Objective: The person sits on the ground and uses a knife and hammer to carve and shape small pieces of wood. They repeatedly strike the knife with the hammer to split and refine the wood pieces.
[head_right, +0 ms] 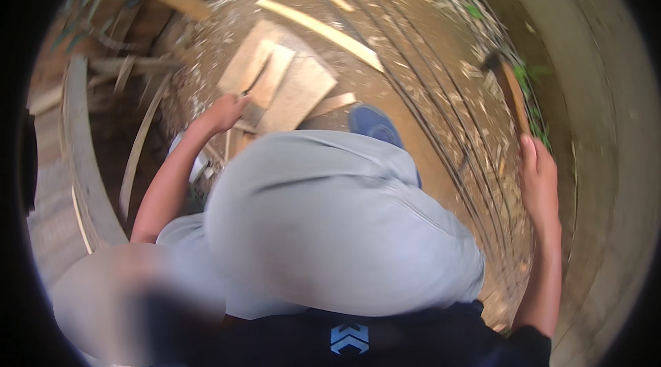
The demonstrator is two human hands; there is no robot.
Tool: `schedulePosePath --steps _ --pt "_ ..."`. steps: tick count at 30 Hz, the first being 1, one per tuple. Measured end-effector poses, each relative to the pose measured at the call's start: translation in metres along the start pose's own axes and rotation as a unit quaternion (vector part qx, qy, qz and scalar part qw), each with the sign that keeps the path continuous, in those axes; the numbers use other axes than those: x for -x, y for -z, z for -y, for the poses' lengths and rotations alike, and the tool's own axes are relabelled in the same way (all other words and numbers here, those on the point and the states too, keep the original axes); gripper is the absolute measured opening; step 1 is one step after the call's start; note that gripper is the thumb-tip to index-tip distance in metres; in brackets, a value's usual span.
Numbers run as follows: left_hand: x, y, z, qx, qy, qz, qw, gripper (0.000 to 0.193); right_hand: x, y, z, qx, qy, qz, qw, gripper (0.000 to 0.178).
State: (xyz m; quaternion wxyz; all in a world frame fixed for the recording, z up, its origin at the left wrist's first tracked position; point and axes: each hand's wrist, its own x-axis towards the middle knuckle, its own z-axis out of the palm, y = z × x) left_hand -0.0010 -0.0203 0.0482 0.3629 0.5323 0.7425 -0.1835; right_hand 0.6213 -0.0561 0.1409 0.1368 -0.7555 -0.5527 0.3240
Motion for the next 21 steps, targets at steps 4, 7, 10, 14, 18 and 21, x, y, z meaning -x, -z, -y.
schedulePosePath --steps 4,7,10,14,18,21 --pt "-0.001 -0.02 0.028 0.015 -0.017 -0.064 0.998 0.069 -0.013 -0.032 0.05 -0.037 -0.016 0.069 0.997 0.043" --pt "0.003 -0.018 0.024 0.043 -0.006 -0.03 0.999 0.068 -0.022 -0.055 0.069 -0.023 0.044 0.08 0.996 0.043" --pt "0.004 -0.012 0.021 0.074 -0.011 0.005 0.997 0.069 -0.028 -0.07 0.076 -0.066 0.034 0.123 0.99 0.042" --pt "0.007 -0.019 0.02 0.108 -0.012 0.003 0.994 0.069 -0.024 -0.085 0.103 -0.076 0.019 0.154 0.985 0.042" --pt "0.008 -0.021 0.021 0.106 -0.004 -0.01 0.994 0.068 -0.022 -0.103 0.116 -0.082 0.035 0.157 0.984 0.043" --pt "0.012 -0.018 0.018 0.082 -0.01 -0.04 0.996 0.067 -0.022 -0.107 0.116 -0.088 0.037 0.163 0.982 0.043"
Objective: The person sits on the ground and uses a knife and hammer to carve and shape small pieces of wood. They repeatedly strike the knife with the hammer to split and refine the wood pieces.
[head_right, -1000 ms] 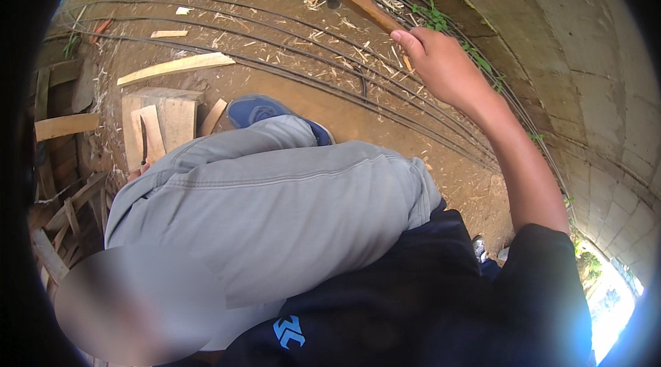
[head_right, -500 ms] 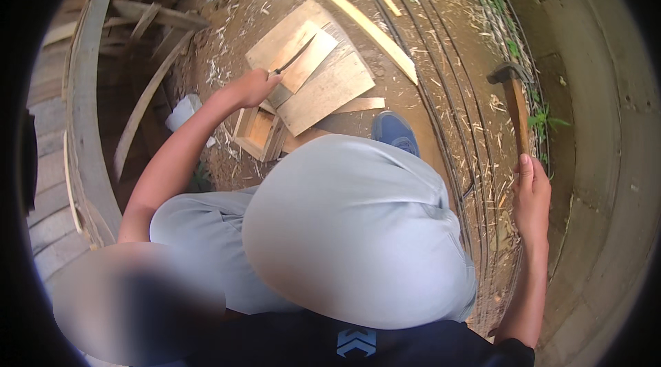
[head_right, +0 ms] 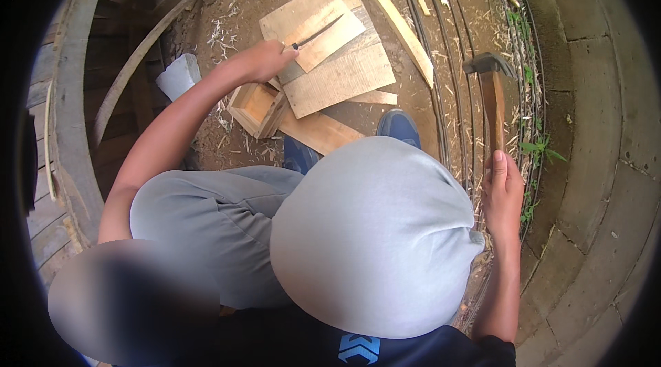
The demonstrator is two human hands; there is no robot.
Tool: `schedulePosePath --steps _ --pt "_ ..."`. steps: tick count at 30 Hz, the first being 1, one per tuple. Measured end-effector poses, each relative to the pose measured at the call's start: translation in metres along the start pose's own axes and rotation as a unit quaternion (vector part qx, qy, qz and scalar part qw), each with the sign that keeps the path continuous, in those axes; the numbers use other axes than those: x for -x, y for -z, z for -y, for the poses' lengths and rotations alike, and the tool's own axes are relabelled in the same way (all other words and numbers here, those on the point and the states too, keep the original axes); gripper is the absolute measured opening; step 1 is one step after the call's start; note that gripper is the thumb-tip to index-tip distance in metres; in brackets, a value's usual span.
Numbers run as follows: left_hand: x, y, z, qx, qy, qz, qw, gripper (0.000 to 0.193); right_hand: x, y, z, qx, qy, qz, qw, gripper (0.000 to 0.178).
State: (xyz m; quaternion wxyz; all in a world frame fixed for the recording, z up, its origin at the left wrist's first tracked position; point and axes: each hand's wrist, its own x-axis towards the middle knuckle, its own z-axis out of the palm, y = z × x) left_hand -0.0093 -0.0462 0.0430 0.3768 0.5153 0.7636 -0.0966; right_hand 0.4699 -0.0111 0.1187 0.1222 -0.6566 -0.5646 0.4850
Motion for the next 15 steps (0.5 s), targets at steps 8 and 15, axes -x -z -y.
schedulePosePath --steps 8,15 --pt "0.002 0.01 -0.013 -0.018 0.023 0.013 0.999 0.065 0.001 -0.005 -0.002 -0.02 -0.019 0.005 1.0 0.042" --pt "0.001 0.008 -0.017 -0.023 0.035 0.025 0.999 0.064 -0.002 -0.01 0.009 -0.024 -0.017 0.004 1.0 0.043"
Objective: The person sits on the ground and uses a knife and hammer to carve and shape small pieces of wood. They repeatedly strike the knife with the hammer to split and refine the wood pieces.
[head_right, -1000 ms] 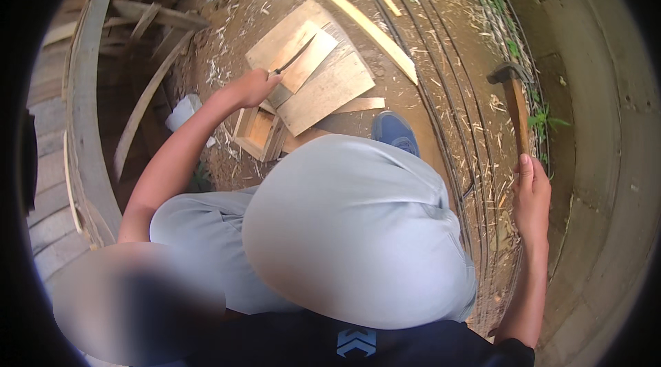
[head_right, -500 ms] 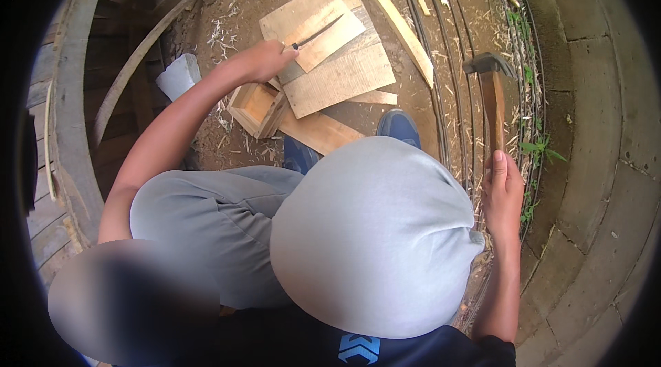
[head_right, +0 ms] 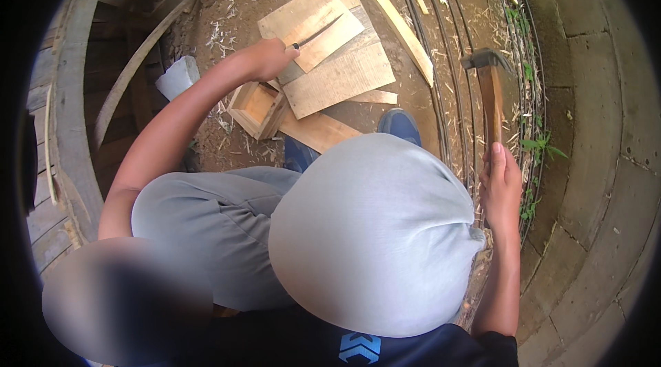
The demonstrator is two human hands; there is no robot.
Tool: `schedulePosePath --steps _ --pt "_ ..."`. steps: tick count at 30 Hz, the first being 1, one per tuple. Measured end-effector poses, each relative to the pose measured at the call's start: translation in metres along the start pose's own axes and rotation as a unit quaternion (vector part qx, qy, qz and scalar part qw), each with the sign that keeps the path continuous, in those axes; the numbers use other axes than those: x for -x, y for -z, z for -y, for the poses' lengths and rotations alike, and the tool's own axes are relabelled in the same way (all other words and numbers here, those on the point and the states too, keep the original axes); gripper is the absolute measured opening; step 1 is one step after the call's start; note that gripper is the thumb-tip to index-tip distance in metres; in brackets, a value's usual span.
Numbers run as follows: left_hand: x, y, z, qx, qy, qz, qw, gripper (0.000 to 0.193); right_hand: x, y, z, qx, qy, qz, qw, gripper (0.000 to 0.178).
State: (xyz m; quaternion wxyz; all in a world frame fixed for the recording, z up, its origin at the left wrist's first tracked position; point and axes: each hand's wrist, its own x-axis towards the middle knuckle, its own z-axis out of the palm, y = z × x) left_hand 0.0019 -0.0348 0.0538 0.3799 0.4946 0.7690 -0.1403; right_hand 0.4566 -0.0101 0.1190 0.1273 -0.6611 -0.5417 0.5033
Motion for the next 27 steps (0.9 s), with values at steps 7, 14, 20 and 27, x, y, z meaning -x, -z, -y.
schedulePosePath --steps 7,14,20,27 --pt "0.006 0.004 -0.006 -0.014 0.007 0.006 1.0 0.062 -0.026 -0.027 0.017 -0.028 0.039 0.032 0.998 0.044" --pt "0.001 0.005 -0.006 -0.021 0.013 0.007 1.0 0.061 -0.074 -0.082 0.053 0.132 0.199 0.052 0.97 0.042" --pt "0.004 0.014 -0.009 -0.021 0.017 0.027 0.999 0.06 -0.089 -0.122 0.073 0.214 0.334 0.058 0.916 0.033" --pt "0.004 0.027 -0.02 -0.045 0.019 0.062 0.997 0.058 -0.124 -0.152 0.038 0.276 0.343 0.08 0.895 0.033"
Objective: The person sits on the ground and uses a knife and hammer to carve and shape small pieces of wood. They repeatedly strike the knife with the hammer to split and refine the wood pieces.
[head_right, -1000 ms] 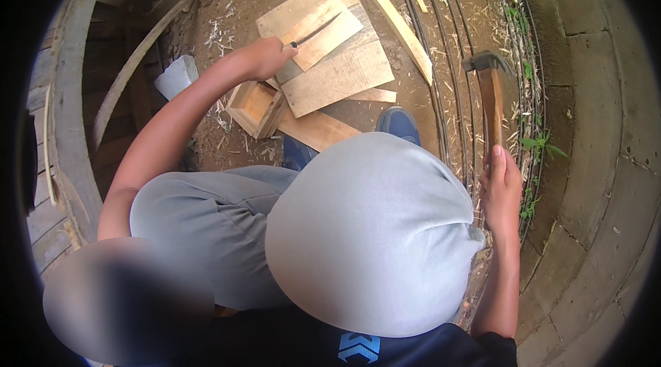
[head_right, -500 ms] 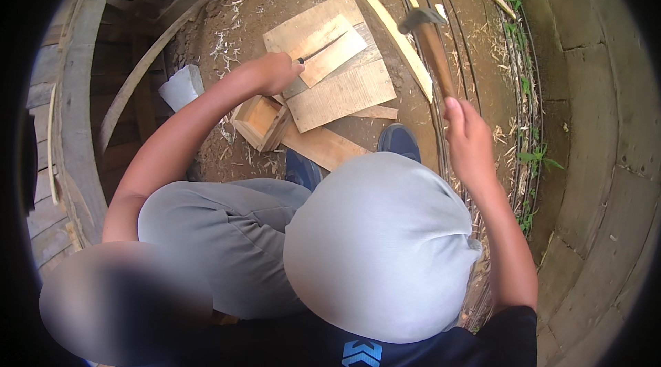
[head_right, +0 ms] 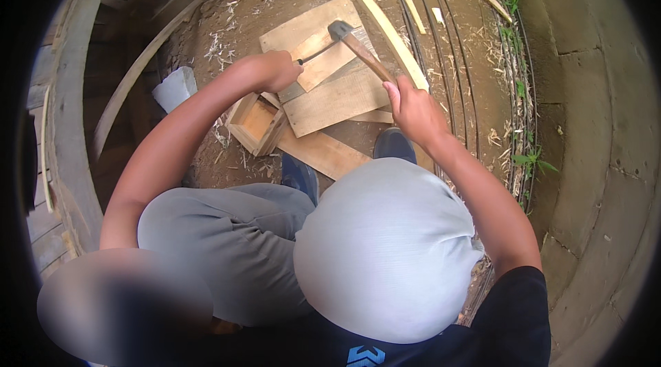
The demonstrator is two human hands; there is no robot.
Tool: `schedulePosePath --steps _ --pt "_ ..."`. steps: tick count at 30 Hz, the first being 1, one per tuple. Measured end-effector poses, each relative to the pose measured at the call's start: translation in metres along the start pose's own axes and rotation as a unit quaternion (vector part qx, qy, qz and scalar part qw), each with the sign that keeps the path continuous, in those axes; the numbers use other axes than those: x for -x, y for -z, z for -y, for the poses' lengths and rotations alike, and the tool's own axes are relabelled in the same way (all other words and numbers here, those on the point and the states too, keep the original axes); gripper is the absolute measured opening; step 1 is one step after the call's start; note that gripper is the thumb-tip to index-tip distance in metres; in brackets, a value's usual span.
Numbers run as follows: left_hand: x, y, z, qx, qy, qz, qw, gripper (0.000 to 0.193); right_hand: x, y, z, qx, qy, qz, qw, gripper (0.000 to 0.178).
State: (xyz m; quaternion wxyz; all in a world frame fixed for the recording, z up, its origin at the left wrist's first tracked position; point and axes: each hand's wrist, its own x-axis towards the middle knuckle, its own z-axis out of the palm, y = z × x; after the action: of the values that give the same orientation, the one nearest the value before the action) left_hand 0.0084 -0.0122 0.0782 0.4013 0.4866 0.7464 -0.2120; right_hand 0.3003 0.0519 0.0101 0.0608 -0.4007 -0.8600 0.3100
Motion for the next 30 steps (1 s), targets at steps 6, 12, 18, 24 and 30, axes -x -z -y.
schedulePosePath --steps 6,12,18,24,30 --pt "-0.001 0.002 -0.003 -0.006 0.002 0.014 1.0 0.058 0.008 0.009 0.02 -0.125 -0.004 -0.104 0.987 0.034" --pt "0.007 0.01 -0.013 -0.059 -0.001 0.019 0.998 0.058 0.005 -0.002 0.019 -0.084 -0.044 -0.061 0.994 0.032" --pt "0.0 0.013 -0.016 -0.066 0.016 0.045 0.997 0.058 0.006 -0.013 0.013 -0.03 -0.037 -0.02 0.999 0.037" --pt "-0.016 0.008 -0.015 -0.188 -0.042 0.116 0.974 0.055 0.013 -0.004 0.014 -0.106 -0.052 -0.054 0.992 0.039" --pt "-0.009 0.012 -0.024 -0.06 0.035 0.111 0.991 0.051 0.003 -0.007 0.004 -0.067 -0.026 -0.048 0.996 0.041"
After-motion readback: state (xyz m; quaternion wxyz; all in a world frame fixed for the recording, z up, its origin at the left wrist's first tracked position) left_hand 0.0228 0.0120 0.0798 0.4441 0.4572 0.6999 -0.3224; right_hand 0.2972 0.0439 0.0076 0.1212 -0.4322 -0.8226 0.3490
